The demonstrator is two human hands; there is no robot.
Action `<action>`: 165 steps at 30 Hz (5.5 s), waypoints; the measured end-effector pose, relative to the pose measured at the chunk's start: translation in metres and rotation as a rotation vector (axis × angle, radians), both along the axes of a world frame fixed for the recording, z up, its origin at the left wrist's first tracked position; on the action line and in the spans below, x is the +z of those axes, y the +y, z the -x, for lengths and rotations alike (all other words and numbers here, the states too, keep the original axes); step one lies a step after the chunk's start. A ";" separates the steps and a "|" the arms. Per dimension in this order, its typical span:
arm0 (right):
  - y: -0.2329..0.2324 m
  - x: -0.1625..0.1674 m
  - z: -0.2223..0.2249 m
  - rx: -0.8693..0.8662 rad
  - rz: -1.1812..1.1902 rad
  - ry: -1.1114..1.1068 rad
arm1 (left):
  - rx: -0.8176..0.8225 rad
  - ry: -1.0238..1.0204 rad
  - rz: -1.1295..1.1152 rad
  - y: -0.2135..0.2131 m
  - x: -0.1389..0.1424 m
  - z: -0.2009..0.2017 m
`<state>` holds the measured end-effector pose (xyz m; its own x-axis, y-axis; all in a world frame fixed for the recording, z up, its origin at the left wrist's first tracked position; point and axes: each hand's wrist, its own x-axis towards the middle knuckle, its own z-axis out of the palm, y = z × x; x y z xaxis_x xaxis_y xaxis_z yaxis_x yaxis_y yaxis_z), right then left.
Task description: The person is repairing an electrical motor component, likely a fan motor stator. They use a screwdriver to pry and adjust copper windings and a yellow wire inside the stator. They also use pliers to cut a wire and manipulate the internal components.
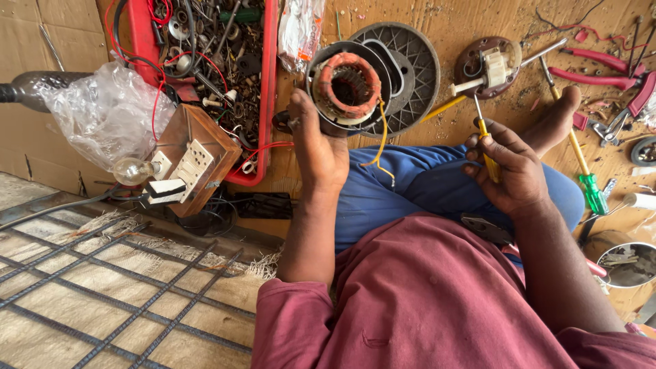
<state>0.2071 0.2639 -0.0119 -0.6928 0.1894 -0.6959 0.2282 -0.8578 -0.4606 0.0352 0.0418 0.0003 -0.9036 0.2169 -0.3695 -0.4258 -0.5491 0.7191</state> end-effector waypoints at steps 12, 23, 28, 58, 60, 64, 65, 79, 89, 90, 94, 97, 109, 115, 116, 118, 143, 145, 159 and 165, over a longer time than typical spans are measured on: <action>0.000 0.001 0.003 -0.001 0.003 -0.016 | -0.110 0.209 0.119 0.025 0.033 -0.015; 0.000 0.002 0.003 0.003 0.013 0.012 | -0.136 0.306 0.240 0.032 0.034 -0.019; -0.001 0.002 0.003 0.000 0.013 0.014 | -0.150 0.293 0.286 0.034 0.038 -0.018; -0.003 0.001 0.002 -0.027 0.030 0.023 | -0.228 0.292 0.416 0.025 0.055 0.000; -0.003 0.001 0.002 -0.019 0.024 0.025 | -0.223 0.280 0.400 0.026 0.056 0.002; -0.003 -0.001 0.001 -0.027 0.029 0.044 | -0.215 0.244 0.370 0.025 0.056 0.004; -0.003 -0.001 0.001 -0.026 0.025 0.037 | -0.215 0.232 0.367 0.025 0.055 0.004; -0.002 -0.004 0.001 -0.011 0.034 0.029 | -0.148 0.116 0.261 0.019 0.047 0.003; -0.001 -0.006 0.001 -0.003 0.048 0.020 | -0.123 0.093 0.254 0.015 0.047 0.008; -0.001 -0.006 0.001 -0.007 0.055 0.024 | -0.116 0.097 0.255 0.015 0.046 0.008; -0.001 -0.007 0.000 -0.009 0.054 0.012 | -0.094 0.085 0.210 0.013 0.043 0.010; -0.001 -0.007 -0.001 -0.013 0.055 0.002 | -0.085 0.073 0.190 0.010 0.039 0.012; 0.000 -0.010 -0.004 0.001 0.047 -0.028 | -0.017 -0.039 0.175 0.000 0.022 0.011; -0.001 -0.011 -0.004 -0.012 0.051 -0.014 | 0.006 -0.068 0.128 -0.003 0.014 0.011; -0.001 -0.011 -0.004 -0.010 0.049 -0.019 | 0.003 -0.064 0.124 -0.003 0.013 0.011; -0.001 -0.011 -0.004 -0.007 0.046 -0.024 | 0.004 -0.069 0.129 -0.005 0.012 0.012; -0.010 -0.006 0.003 0.163 -0.276 0.046 | 0.043 -0.034 0.240 -0.001 0.009 0.008; -0.019 0.001 0.015 0.279 -0.401 0.155 | 0.054 -0.082 0.247 -0.001 0.009 0.007; 0.016 -0.009 0.043 0.568 -1.205 -0.440 | 0.071 0.117 0.335 0.007 0.007 0.015; 0.100 0.029 -0.055 0.197 -0.758 -0.169 | -0.201 0.160 0.244 -0.004 0.010 0.026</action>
<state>0.2625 0.3642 0.0170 -0.6595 0.5376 -0.5254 0.4618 -0.2617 -0.8475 0.0092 0.0376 0.0107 -0.9023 0.3194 -0.2894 -0.3793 -0.2697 0.8851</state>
